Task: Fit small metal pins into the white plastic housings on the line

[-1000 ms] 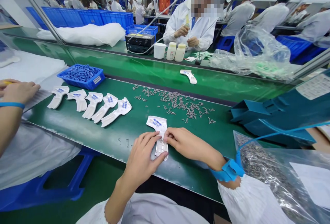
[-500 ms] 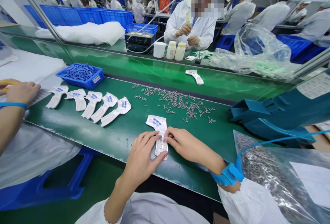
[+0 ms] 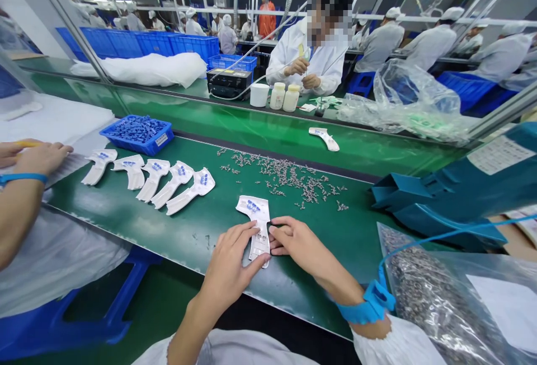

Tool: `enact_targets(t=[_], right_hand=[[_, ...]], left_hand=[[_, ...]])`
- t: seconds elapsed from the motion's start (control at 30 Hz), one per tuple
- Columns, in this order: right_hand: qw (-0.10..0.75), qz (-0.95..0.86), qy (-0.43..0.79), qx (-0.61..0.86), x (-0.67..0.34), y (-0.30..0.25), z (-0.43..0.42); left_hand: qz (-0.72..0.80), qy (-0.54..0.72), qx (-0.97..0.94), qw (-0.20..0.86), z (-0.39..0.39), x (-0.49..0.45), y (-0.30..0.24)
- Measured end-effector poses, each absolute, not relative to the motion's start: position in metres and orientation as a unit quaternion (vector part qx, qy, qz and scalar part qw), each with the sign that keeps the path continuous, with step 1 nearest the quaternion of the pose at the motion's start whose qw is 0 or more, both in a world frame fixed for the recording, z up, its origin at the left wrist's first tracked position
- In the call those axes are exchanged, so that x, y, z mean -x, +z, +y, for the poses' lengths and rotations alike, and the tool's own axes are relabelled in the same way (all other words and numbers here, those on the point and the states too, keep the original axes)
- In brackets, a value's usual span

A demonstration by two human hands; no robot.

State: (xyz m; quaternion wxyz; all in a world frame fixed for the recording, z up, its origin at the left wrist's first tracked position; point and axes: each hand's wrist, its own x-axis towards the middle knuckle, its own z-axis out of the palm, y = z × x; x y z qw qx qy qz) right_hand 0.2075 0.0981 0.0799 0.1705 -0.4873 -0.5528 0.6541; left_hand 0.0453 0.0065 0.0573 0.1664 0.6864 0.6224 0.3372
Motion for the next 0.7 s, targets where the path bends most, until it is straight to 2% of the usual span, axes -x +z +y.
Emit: enact_targets(t=[0.23, 0.43, 0.57, 0.7], right_hand=[[0.189, -0.615, 0.624, 0.443, -0.198, 0.085, 0.085], [0.197, -0.529, 0.686, 0.459, -0.191, 0.103, 0.123], [0.250, -0.551, 0.619, 0.501, -0.185, 0.111, 0.201], [0.298, -0.597, 0.529, 0.524, -0.183, 0.127, 0.271]], left_hand=[[0.611, 0.350, -0.685, 0.186, 0.003, -0.044, 0.055], [0.602, 0.379, -0.671, 0.206, 0.000, -0.025, 0.084], [0.649, 0.392, -0.647, 0.084, 0.014, 0.024, 0.091], [0.702, 0.363, -0.611, -0.046, 0.032, 0.072, 0.069]])
